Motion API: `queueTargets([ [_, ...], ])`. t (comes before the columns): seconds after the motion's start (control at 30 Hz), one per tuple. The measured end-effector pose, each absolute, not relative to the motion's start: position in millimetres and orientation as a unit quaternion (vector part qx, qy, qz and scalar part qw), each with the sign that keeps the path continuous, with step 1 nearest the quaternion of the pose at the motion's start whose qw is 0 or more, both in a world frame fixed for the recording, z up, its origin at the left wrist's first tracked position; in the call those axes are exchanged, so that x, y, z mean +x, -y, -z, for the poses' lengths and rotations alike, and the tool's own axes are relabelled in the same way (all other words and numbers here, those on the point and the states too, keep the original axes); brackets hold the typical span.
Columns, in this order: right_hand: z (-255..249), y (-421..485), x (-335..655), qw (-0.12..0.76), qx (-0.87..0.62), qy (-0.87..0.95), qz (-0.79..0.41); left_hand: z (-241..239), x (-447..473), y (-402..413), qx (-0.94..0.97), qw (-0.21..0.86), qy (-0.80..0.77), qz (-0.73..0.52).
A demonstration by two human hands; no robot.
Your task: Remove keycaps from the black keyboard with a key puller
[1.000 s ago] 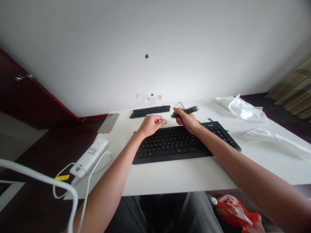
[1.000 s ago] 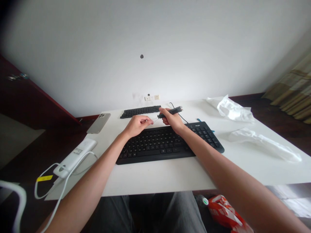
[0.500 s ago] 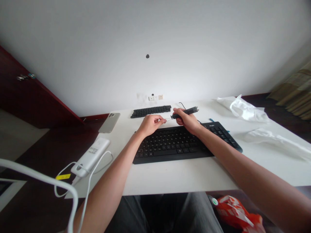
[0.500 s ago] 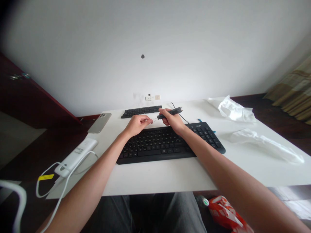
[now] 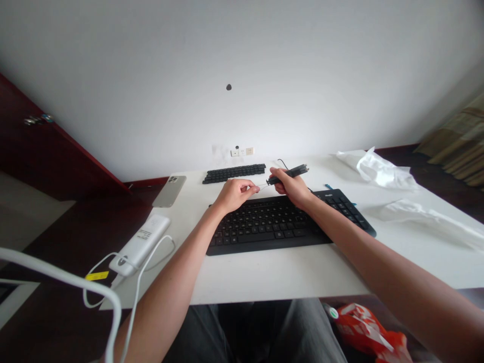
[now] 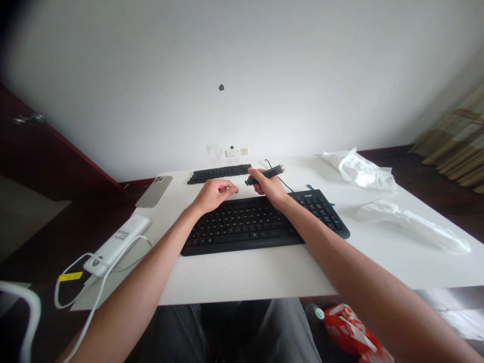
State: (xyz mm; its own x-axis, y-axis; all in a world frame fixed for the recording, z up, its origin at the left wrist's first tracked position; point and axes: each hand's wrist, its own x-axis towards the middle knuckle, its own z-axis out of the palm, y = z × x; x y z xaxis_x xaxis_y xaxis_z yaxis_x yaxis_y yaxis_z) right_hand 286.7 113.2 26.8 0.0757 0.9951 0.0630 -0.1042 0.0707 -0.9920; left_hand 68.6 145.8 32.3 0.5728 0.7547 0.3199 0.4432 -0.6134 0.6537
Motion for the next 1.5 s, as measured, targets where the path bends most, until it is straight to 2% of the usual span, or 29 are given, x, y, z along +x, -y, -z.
queueTargets([
  [0.5,-27,-113,287,0.559,-0.482,0.469,-0.486,-29,69,-148,0.842,0.277,-0.36,-0.291],
  [0.7,-26,-116,288,0.574,-0.483,0.453,-0.481,-37,62,-156,0.803,0.305,-0.367,-0.356],
  [0.93,-41,-103,282,0.531,-0.547,0.498,-0.413,-64,52,-115,0.804,0.188,-0.423,-0.372],
  [1.1,-42,-97,276,0.483,-0.535,0.572,-0.391,-47,52,-34,0.792,0.067,-0.451,-0.405],
  [1.3,-44,-86,266,0.425,-0.492,0.656,-0.384,-10,48,9,0.825,0.031,-0.457,-0.33],
  [1.5,-41,-83,263,0.379,-0.489,0.697,-0.363,-4,50,5,0.842,0.025,-0.464,-0.275],
])
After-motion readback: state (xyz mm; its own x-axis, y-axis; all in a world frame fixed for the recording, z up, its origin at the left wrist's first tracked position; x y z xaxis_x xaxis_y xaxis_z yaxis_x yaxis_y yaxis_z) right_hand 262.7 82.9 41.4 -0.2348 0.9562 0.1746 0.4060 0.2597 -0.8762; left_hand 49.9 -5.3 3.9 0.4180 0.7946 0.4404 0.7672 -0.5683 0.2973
